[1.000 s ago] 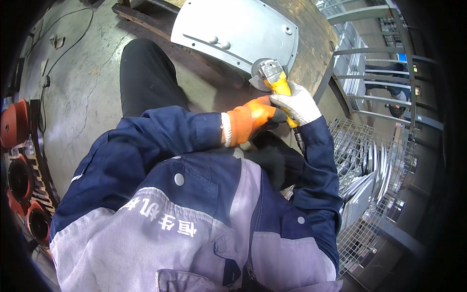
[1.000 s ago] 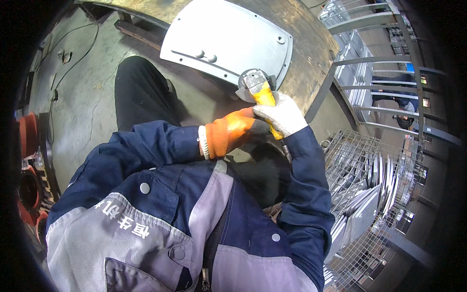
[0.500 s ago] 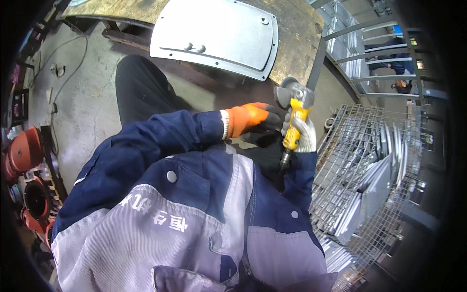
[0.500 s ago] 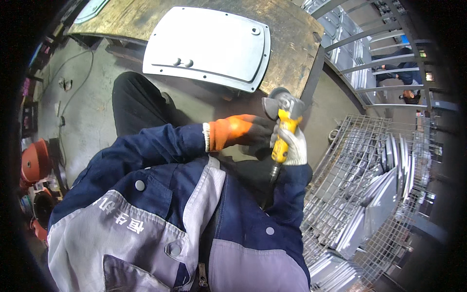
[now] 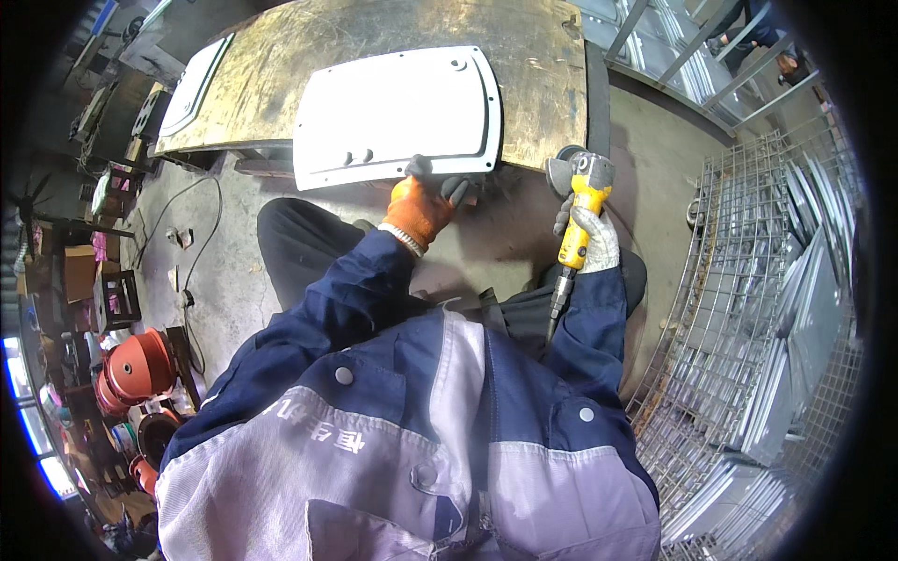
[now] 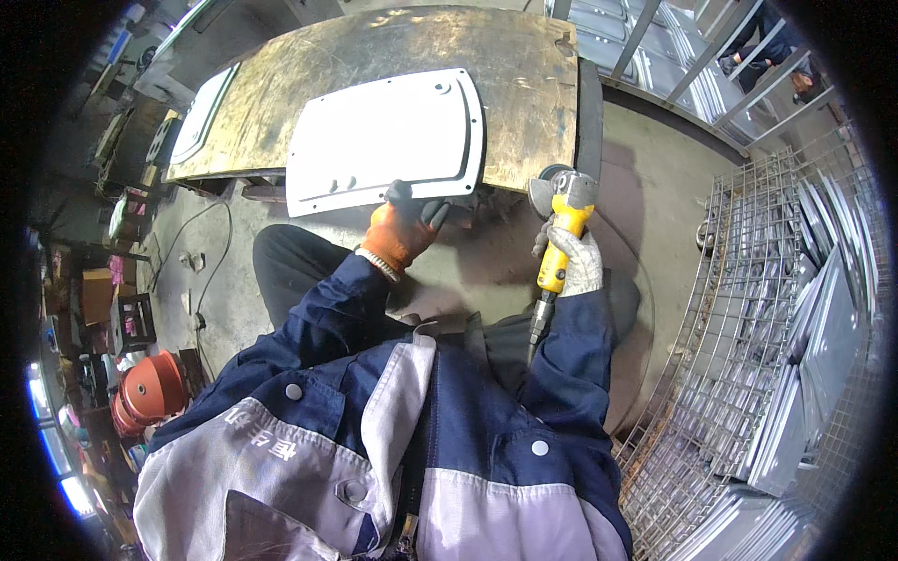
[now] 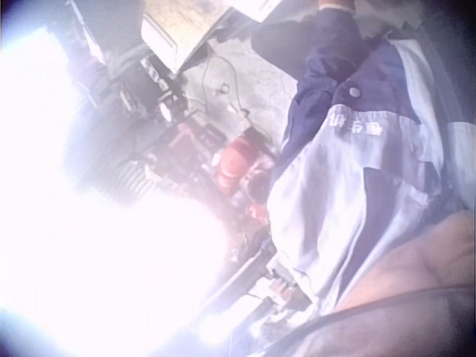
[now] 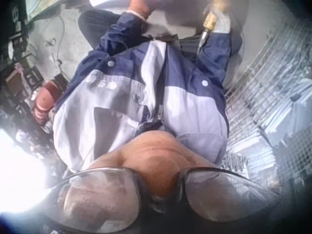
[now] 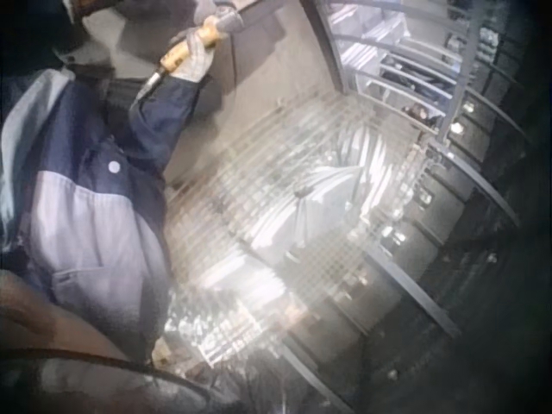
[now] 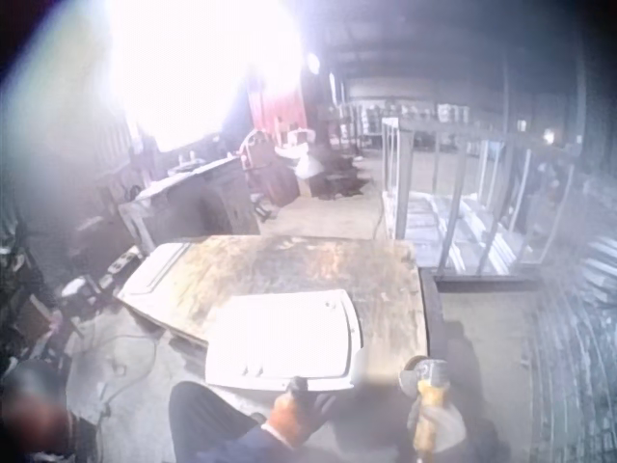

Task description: The person sits on the floor and uses a handheld angle grinder to smooth the edges of metal panels. They repeatedly pick up panels from a wire basket, grind the edges, and place the finished panels back into the basket.

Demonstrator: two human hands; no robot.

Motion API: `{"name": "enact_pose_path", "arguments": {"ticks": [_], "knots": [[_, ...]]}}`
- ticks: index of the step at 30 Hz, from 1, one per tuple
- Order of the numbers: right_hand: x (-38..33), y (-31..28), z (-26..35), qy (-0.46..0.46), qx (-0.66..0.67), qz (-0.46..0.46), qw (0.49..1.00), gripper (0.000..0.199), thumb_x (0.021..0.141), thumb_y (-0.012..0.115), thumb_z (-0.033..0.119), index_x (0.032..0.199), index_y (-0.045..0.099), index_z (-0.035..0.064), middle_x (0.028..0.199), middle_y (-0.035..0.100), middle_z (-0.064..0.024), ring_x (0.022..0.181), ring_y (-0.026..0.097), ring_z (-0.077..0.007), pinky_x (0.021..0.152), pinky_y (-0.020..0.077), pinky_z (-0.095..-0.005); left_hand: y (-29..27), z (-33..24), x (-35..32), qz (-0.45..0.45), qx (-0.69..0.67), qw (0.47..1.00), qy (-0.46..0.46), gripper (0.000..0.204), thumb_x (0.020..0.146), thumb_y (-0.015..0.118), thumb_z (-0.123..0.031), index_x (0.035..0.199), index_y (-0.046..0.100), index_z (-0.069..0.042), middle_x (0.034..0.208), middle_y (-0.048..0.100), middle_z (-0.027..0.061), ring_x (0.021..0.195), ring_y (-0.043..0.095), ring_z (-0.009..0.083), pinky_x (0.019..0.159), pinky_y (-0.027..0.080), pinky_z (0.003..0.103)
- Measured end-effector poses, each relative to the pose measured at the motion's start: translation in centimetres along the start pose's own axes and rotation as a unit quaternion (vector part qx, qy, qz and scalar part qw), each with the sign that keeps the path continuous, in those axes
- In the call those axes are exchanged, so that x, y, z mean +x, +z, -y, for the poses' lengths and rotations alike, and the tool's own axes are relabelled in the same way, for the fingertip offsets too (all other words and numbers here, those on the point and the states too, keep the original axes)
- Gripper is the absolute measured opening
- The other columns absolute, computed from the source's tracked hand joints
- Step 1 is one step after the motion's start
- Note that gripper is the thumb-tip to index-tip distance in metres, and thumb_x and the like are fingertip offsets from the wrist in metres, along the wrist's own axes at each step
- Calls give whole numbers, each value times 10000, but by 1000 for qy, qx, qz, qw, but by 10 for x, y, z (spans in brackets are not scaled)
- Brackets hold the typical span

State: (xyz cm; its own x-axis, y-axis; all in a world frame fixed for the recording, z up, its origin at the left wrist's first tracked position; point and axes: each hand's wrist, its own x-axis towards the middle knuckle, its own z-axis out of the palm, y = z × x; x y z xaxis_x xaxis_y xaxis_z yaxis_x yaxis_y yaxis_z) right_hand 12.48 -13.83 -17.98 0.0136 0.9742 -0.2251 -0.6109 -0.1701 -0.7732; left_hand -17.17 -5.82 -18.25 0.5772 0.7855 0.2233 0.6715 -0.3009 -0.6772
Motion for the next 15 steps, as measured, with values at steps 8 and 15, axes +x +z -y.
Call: {"name": "enact_pose_path", "arguments": {"ticks": [8,15], "knots": [[20,13,2,-28,42,-8,999,377,788,727,112,1083,539,-31,852,618,-118,678,633,-219,617,550,-330,55,63,-80,-28,-383,923,22,200,866,594,-315,883,660,-128,776,597,123,806,578,315,639,492,396],[19,27,2,-21,7,-6,1000,334,819,673,64,1096,501,-11,865,587,-92,706,624,-196,637,546,-326,33,123,-118,141,-682,667,-267,517,961,464,-456,1132,585,16,988,645,175,954,606,275,770,500,382]]}}
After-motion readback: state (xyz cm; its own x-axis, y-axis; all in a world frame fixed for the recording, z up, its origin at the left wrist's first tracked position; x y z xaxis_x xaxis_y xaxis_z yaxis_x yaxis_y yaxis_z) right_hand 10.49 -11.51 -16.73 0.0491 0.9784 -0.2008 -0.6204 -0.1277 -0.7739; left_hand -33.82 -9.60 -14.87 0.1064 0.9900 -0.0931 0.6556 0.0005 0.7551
